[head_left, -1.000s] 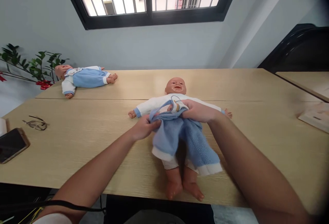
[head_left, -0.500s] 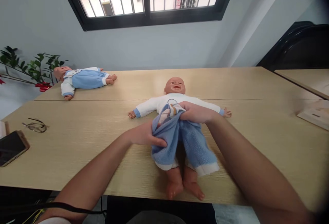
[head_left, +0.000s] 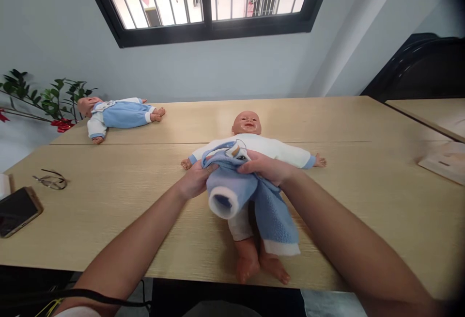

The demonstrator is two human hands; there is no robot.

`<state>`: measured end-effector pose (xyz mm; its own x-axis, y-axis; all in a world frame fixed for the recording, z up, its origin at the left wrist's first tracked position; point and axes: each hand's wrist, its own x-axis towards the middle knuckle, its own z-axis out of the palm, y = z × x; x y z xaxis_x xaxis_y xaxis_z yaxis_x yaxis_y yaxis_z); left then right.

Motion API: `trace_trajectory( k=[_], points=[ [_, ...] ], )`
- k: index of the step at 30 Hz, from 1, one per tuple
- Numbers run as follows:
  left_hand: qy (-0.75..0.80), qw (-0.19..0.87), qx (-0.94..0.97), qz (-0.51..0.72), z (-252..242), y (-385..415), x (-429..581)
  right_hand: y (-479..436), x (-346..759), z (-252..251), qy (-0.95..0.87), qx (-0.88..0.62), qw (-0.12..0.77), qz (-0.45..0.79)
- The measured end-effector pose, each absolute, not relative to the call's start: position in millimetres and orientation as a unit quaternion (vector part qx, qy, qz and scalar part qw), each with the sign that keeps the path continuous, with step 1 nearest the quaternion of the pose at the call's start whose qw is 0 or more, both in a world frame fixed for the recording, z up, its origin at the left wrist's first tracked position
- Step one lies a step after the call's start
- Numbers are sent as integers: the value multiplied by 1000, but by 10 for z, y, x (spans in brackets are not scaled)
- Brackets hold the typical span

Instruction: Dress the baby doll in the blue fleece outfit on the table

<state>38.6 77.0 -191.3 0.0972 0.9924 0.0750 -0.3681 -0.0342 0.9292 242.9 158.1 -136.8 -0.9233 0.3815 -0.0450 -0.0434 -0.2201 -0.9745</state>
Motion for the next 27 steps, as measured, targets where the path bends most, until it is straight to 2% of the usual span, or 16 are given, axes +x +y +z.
trace_trajectory(
  k=[5,9,11,14,19,27],
  points=[
    [322,653,493,477,-1906,721,320,1644,2472,-1323,-664,-135,70,732],
    [341,615,612,362,-1932,722,214,1625,2460,-1250,-693,-89,73,712],
    [356,601,627,344,-1965,731,200,1580,2441,-1232,-690,-66,73,718],
    [366,621,581,378,-2007,751,217,1497,2410,-1263,-650,-42,79,755],
    [299,662,423,542,-1975,776,320,1470,2380,-1425,-595,-98,111,790],
    [266,687,353,577,-1930,733,487,1673,2460,-1418,-658,-138,121,731]
  ],
)
